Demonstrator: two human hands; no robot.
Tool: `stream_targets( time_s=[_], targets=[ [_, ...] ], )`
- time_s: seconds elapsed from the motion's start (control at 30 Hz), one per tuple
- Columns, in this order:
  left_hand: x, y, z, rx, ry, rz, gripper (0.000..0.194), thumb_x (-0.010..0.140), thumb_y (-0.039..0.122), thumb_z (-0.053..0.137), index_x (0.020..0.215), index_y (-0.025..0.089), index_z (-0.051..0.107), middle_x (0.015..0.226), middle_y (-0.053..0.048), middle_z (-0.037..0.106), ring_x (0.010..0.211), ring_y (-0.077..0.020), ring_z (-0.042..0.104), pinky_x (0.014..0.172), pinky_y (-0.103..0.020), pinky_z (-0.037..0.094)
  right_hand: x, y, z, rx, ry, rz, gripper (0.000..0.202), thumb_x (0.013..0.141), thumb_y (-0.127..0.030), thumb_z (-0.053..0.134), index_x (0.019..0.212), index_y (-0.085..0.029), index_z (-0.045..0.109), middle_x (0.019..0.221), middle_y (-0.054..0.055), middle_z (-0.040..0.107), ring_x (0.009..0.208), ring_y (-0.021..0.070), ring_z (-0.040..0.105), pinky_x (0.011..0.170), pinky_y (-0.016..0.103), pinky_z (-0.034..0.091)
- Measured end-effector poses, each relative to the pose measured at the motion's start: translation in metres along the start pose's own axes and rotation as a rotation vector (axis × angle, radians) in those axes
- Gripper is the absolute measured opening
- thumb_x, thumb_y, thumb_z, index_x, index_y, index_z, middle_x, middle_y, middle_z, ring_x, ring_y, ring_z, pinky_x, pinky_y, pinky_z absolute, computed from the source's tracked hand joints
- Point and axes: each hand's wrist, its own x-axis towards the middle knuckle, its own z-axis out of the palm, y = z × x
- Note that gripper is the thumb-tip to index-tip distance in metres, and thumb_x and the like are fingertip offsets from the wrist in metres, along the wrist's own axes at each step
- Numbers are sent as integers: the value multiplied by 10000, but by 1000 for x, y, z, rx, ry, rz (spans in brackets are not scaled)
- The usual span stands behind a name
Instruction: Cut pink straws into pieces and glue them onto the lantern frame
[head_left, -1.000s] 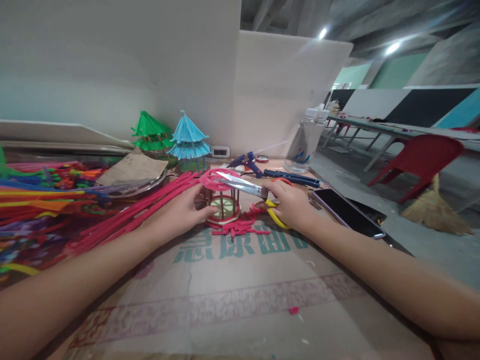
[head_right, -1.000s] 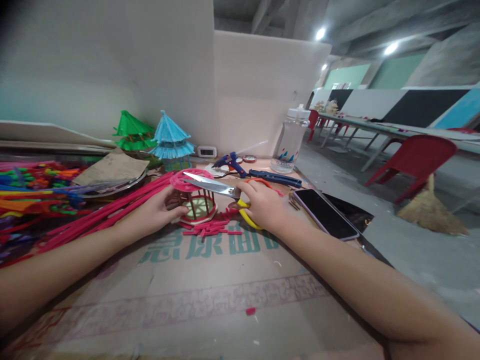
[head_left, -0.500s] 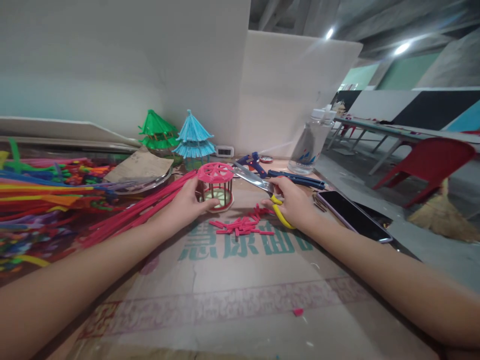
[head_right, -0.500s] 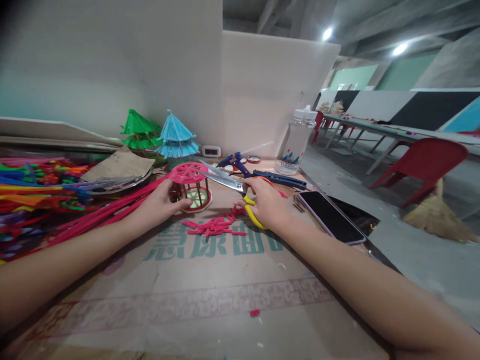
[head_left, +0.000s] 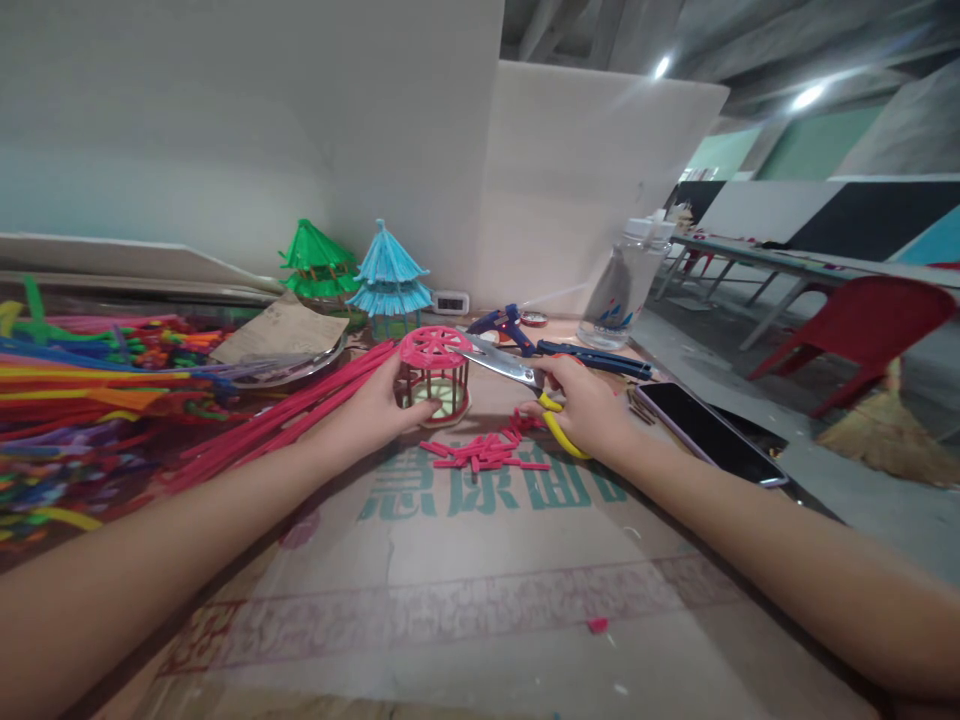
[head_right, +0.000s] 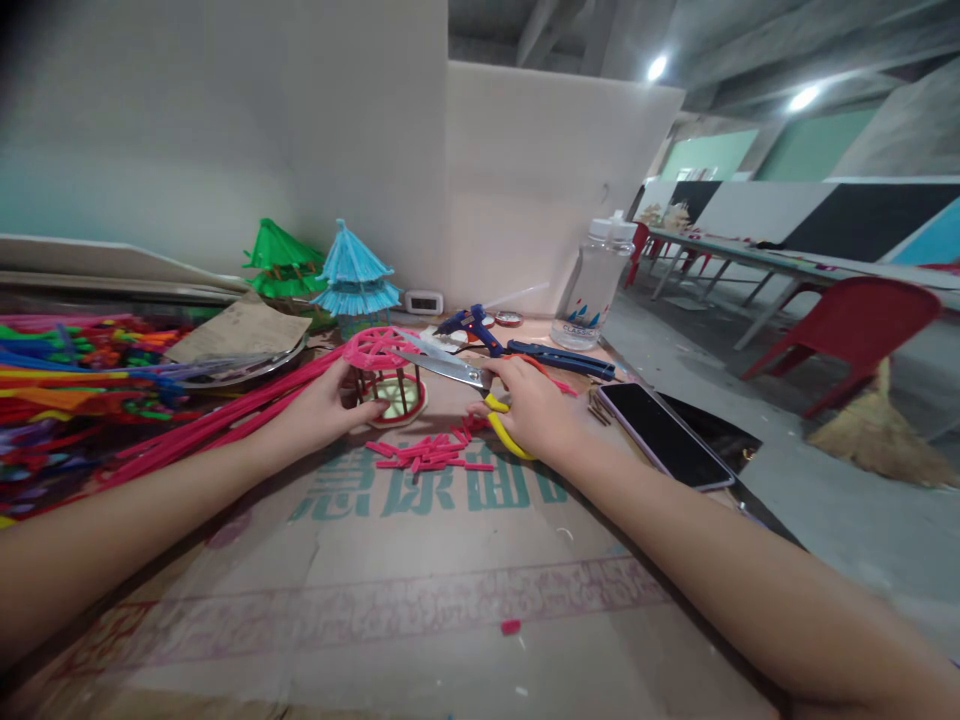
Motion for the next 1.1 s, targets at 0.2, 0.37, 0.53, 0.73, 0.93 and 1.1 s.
stream_targets(
  time_s=[0.2,0.37,0.53,0.73,0.93,1.1],
  targets=[
    [1,-6,1,-23,8,28,496,771,310,720,1216,165,555,1191,-117,685,1110,-273,680,1017,-460,531,0,-1,-1,-9,-6,8,425,874,-454,688,1190,-176,634,978,96,663,834,248,622,722,348,478],
    [-3,2,3,-127,-7,59,506,778,308,727,1225,180,528,1248,-116,663,1168,-264,662,1035,-446,534,1,-4,-4,-30,-31,-13,488,864,-447,715,1255,-172,618,1016,104,671,883,262,624,762,361,489],
    [-7,3,3,-77,-31,92,526,811,315,728,1283,205,523,1296,-112,653,1206,-267,647,1051,-456,530,0,-5,-5,-20,-45,-11,512,868,-454,718,1298,-199,607,1035,99,678,883,261,627,763,360,491],
    [-11,4,2,-40,-65,53,558,837,398,727,1318,214,511,1338,-116,647,1216,-285,649,1064,-481,521,-2,-5,-5,-13,-26,-40,459,872,-471,712,1241,-208,636,980,92,674,863,260,626,763,356,488],
    [-13,11,1,27,-81,104,524,866,397,695,1318,203,517,1326,-121,656,1234,-293,636,1049,-474,528,-3,-6,-6,-3,-3,-77,472,873,-506,697,1210,-180,637,986,101,671,858,262,623,760,363,491],
    [-13,12,0,79,-85,122,555,859,428,706,1338,219,519,1335,-115,651,1241,-302,632,1049,-474,530,-2,-6,-7,0,-10,-84,432,881,-490,683,1198,-201,629,990,96,668,868,262,626,760,365,493]
  ],
)
